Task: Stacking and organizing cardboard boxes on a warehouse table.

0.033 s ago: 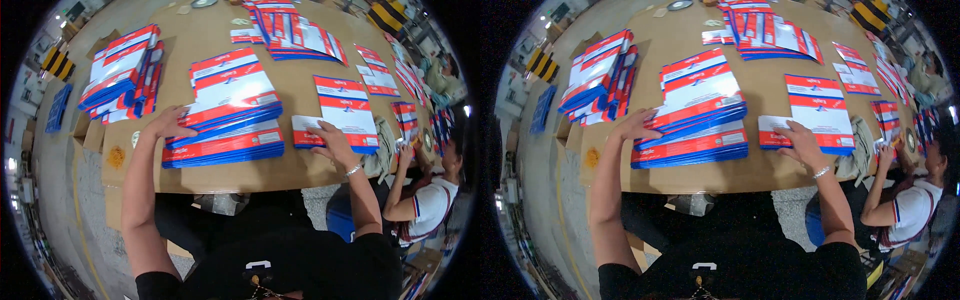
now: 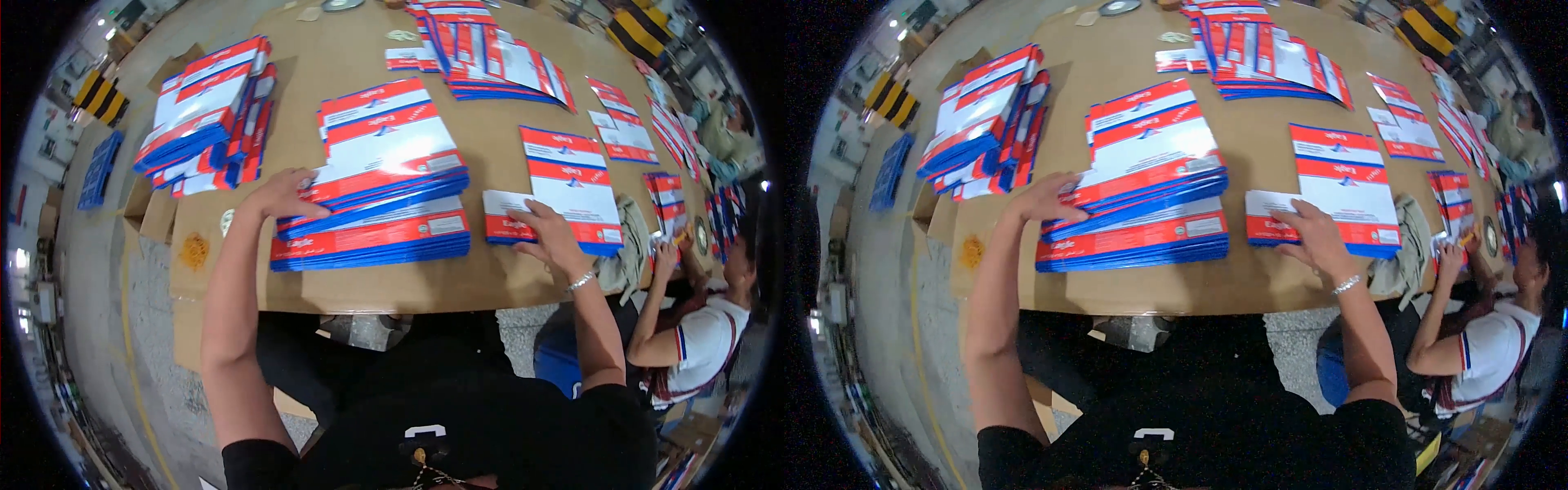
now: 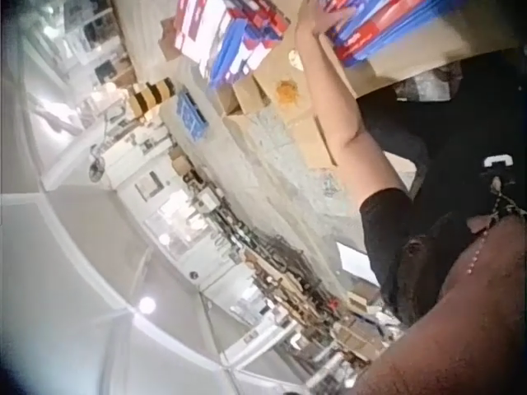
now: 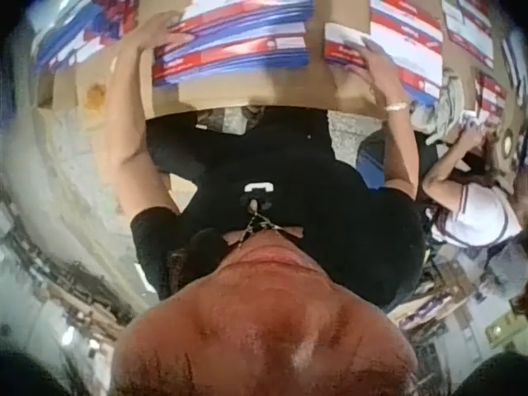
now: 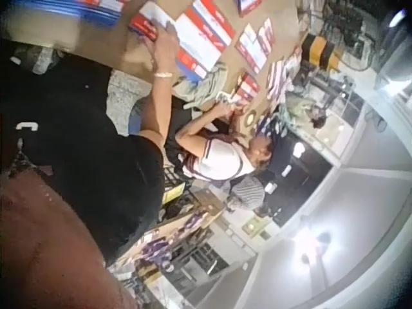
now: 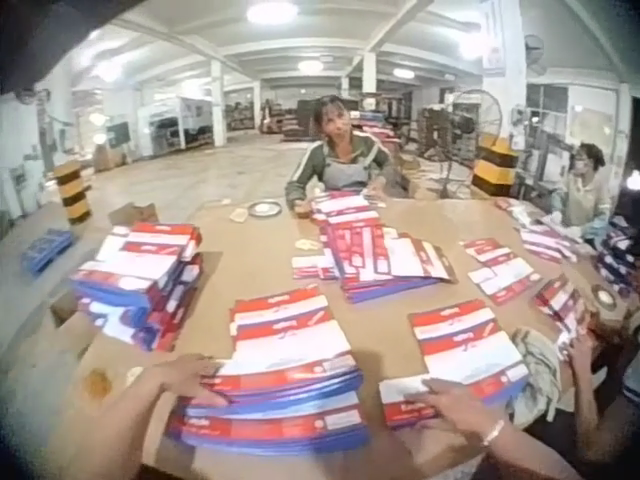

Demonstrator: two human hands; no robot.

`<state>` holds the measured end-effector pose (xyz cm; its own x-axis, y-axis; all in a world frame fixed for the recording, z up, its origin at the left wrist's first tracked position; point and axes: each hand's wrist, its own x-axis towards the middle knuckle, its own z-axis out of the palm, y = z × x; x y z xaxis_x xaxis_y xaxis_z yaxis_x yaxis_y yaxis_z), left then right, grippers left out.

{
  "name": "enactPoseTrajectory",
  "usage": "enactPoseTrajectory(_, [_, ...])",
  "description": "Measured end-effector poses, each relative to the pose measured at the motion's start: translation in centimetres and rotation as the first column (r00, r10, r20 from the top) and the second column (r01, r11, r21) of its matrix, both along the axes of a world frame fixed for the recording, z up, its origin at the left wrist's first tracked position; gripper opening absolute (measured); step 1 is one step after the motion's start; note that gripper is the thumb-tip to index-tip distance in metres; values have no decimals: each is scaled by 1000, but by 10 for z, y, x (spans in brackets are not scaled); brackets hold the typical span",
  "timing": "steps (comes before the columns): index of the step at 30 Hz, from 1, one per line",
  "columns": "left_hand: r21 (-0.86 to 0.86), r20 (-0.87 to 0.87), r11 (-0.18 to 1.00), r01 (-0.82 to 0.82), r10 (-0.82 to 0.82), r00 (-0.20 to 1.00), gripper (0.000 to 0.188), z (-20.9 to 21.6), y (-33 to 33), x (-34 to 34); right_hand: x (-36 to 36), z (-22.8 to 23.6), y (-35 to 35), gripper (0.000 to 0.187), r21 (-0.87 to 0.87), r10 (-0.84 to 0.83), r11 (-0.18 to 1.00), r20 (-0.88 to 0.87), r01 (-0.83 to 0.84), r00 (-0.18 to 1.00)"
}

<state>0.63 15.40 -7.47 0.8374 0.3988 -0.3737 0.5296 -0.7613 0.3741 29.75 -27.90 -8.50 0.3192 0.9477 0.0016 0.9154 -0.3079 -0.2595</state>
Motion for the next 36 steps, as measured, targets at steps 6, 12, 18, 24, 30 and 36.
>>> enactPoseTrajectory(6, [42, -93, 999, 34, -30, 995, 116, 6, 8, 22, -5, 4, 2, 68, -34, -36, 999, -12, 35, 999])
enactPoseTrajectory(12, [-126, -143, 989, 83, -101, 985, 120, 18, 0, 33, -5, 4, -4, 68, -27, -63, 998, -6, 63, 998])
enactPoseTrajectory(18, [294, 255, 954, -56, -22, 967, 116, 44, -38, -2, -15, 22, 3, 72, 105, -102, 987, -205, 125, 974])
enactPoseTrajectory(24, [247, 449, 969, -22, -94, 889, 113, 86, -101, -24, -11, 23, 34, 56, 413, -24, 739, -774, 532, 633])
enactPoseTrajectory(30, [-7, 575, 1000, 13, -7, 818, 116, 101, -143, -33, -32, 64, 39, 65, 173, 131, 770, -985, 614, 113])
enactPoseTrajectory(36, [-156, 662, 982, 109, 22, 749, 110, 93, -158, -31, -29, 38, -1, 44, 402, 537, 499, -839, 767, 90])
